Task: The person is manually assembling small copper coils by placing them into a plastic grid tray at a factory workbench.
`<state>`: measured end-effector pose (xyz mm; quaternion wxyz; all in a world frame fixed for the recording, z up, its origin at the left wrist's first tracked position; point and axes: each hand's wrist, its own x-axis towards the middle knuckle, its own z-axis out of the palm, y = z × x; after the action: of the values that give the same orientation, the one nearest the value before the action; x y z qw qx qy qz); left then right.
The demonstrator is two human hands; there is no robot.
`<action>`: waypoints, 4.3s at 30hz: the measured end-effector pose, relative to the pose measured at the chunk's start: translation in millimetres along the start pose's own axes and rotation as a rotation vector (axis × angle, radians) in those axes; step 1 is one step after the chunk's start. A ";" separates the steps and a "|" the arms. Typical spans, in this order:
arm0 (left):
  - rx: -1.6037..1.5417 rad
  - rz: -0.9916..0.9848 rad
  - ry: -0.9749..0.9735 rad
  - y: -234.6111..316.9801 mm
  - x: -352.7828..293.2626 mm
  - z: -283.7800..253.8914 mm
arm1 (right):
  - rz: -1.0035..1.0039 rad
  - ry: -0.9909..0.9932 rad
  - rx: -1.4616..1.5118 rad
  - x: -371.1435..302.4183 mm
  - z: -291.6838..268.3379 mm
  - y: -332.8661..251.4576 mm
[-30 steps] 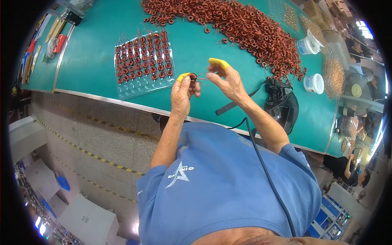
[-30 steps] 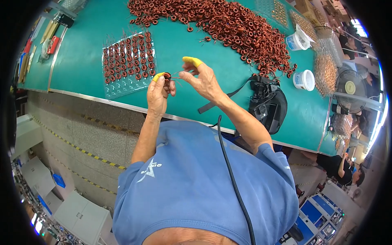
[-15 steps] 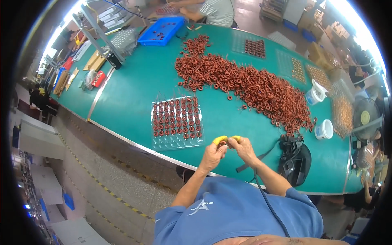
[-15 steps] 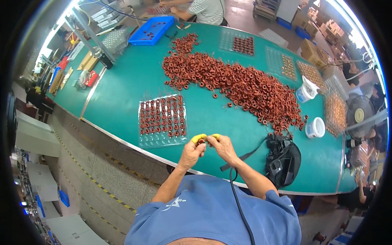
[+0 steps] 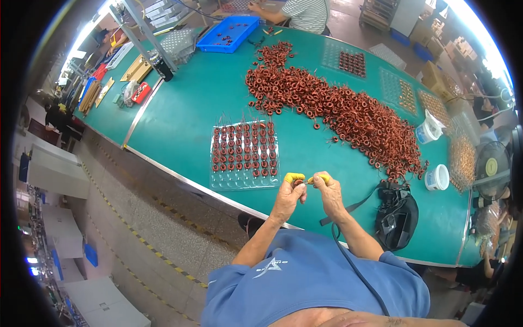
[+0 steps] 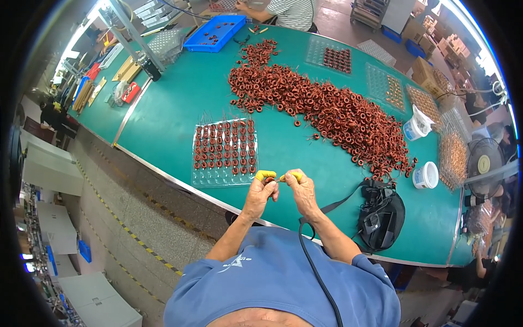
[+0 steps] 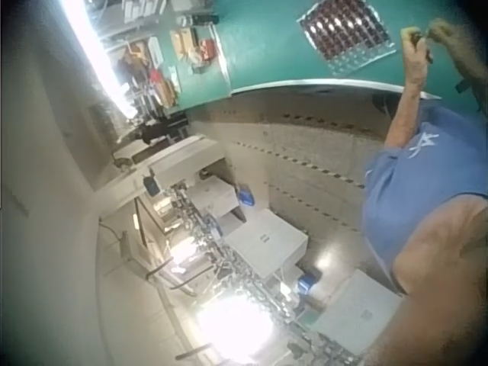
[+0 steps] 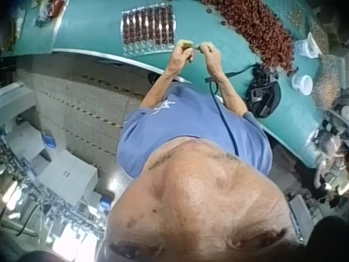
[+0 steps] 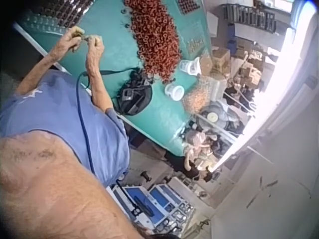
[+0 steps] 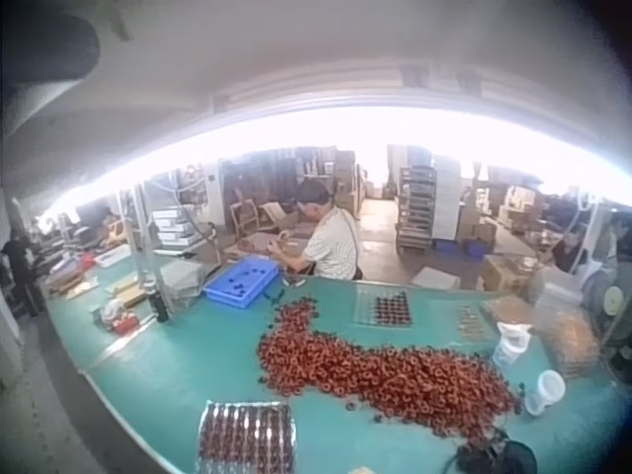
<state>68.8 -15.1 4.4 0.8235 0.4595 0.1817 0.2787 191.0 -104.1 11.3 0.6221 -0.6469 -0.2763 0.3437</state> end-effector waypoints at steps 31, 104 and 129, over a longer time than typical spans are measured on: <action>0.593 0.017 0.078 16.5 -18.2 -8.1 | 0.126 -0.147 0.200 -6.7 17.4 23.2; 0.190 0.096 -0.089 36.1 -28.3 0.4 | 0.168 -0.153 0.140 -14.0 13.3 -55.8; -0.212 -0.133 0.100 2.4 -37.7 1.3 | 0.106 -0.025 0.124 -18.2 23.2 -23.8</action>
<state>39.5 -38.6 8.8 0.8741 0.3424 0.2221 0.2635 163.2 -102.4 37.1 0.6384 -0.6166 -0.2277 0.4005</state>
